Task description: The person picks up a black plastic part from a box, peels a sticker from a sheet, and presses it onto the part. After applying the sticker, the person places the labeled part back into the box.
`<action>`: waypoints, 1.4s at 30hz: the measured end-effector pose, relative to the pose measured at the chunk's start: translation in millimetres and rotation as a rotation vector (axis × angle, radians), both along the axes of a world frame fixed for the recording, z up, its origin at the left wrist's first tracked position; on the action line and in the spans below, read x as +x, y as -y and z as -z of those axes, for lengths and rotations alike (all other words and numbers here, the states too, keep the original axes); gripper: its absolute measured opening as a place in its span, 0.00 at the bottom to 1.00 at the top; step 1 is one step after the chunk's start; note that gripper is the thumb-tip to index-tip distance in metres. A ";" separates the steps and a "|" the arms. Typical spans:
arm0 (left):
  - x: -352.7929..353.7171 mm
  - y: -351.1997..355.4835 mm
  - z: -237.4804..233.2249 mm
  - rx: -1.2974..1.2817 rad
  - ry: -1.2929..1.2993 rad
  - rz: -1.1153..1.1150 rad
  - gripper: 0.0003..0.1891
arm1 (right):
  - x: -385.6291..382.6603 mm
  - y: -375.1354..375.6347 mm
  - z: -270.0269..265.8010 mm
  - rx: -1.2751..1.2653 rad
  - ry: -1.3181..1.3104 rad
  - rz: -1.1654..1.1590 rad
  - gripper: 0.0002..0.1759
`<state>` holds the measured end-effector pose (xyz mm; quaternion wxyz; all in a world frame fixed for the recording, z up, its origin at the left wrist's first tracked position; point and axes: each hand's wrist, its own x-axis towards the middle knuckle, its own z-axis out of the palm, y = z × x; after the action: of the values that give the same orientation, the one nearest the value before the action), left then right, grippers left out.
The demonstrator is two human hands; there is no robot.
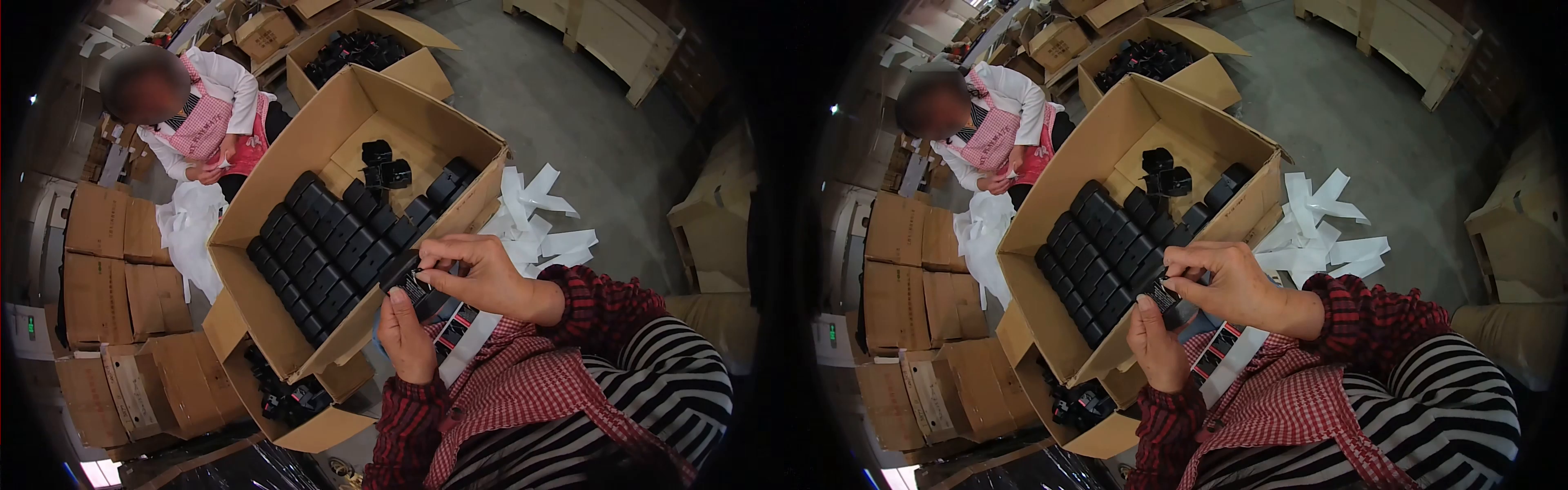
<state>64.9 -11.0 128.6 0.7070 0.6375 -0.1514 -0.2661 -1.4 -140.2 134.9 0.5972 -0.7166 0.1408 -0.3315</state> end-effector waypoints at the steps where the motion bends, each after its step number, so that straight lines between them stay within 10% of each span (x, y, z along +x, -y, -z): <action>1: 1.4 -0.6 3.1 0.018 0.035 0.002 0.19 | 0.4 0.6 0.7 -0.033 -0.005 0.004 0.14; 15: 3.0 2.2 16.1 0.100 0.136 -0.008 0.18 | -19.8 35.3 -10.8 -0.386 -0.201 0.305 0.21; 21: -2.9 7.3 4.3 -0.034 -0.176 0.036 0.20 | -11.3 24.3 11.7 0.329 -0.186 -0.164 0.33; 24: -3.7 5.3 4.1 -0.071 -0.202 0.077 0.22 | 0.5 8.3 32.7 -0.086 -0.088 -0.147 0.35; 42: 11.3 -13.9 5.1 -0.229 -0.523 0.029 0.36 | 17.5 -10.9 30.5 -0.068 -0.097 -0.073 0.15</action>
<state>76.2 3.0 123.5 0.7858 0.4609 -0.0021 -0.4125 16.1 -129.3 104.4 0.5766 -0.7564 0.1320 -0.2792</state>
